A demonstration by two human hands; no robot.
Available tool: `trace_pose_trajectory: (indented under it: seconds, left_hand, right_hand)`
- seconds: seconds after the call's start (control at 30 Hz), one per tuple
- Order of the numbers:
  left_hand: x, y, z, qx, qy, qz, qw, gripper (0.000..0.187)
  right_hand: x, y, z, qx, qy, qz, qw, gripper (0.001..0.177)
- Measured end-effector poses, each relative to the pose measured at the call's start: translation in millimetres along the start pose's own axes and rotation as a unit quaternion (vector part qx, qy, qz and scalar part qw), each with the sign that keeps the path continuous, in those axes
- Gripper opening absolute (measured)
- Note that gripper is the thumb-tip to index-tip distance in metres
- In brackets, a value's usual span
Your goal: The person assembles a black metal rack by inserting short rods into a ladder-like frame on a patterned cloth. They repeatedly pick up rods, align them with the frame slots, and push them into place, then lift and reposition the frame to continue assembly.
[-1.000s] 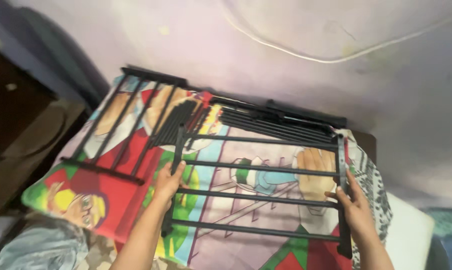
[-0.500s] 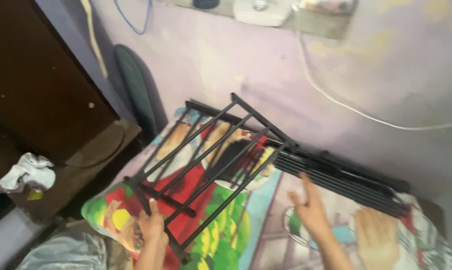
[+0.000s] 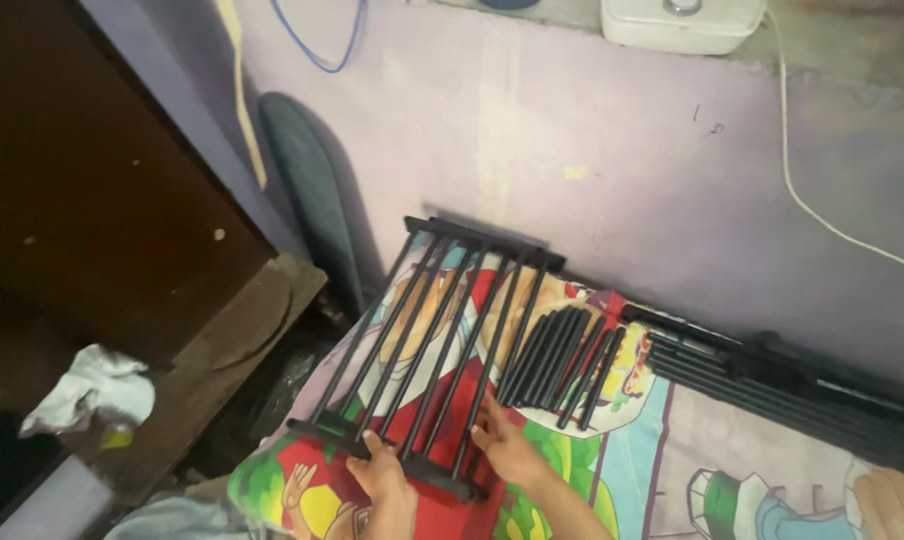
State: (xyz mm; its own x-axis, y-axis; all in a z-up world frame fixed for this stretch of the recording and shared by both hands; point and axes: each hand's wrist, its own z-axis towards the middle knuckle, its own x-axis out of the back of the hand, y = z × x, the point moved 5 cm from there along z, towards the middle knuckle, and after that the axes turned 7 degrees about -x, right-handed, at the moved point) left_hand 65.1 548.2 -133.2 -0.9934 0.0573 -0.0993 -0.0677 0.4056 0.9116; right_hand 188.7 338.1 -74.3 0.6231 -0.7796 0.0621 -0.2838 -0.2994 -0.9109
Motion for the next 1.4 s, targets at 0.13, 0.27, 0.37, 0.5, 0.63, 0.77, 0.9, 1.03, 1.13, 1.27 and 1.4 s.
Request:
trace_pose_trajectory:
  seconds: [0.13,0.27,0.37,0.5,0.63,0.77,0.9,1.03,1.13,1.27,1.4]
  left_hand:
    - [4,-3,9,-0.091,-0.050,0.112,0.988,0.066]
    - [15,13,12,-0.149,-0.028,0.355,0.922,0.114]
    - [3,47,-7,-0.274,-0.022,0.434,0.858,0.128]
    - [-32,88,-75,-0.408,-0.081,0.416,0.809,0.125]
    - [-78,98,-166,-0.485,-0.277,0.358,0.748,0.105]
    - [-107,71,-251,-0.443,-0.410,0.322,0.730,0.108]
    - [-123,29,-314,-0.403,-0.511,0.349,0.674,0.110]
    - [-132,-13,-358,-0.379,-0.576,0.398,0.604,0.105]
    - [-134,-37,-385,-0.345,-0.612,0.421,0.574,0.097]
    - [-143,-57,-413,-0.307,-0.634,0.455,0.545,0.097]
    - [-150,-54,-426,-0.296,-0.634,0.468,0.540,0.094]
  right_hand:
    - [12,-6,-7,0.013,-0.021,0.016,1.000,0.070]
    - [45,-6,-28,-0.073,0.041,-0.004,0.996,0.061]
    - [79,-10,-49,-0.046,0.119,-0.079,0.989,0.056]
    - [150,-10,-87,-0.014,0.218,-0.124,0.968,0.056]
    - [243,-12,-121,-0.001,0.354,-0.264,0.897,0.060]
    - [324,-13,-153,-0.036,0.445,-0.374,0.813,0.068]
    - [392,-11,-173,-0.049,0.492,-0.422,0.760,0.073]
    - [441,-5,-171,-0.053,0.479,-0.447,0.754,0.073]
    - [458,2,-159,-0.057,0.444,-0.438,0.780,0.072]
    - [467,3,-144,-0.084,0.431,-0.403,0.803,0.060]
    - [473,-12,-147,-0.050,0.480,-0.333,0.810,0.035]
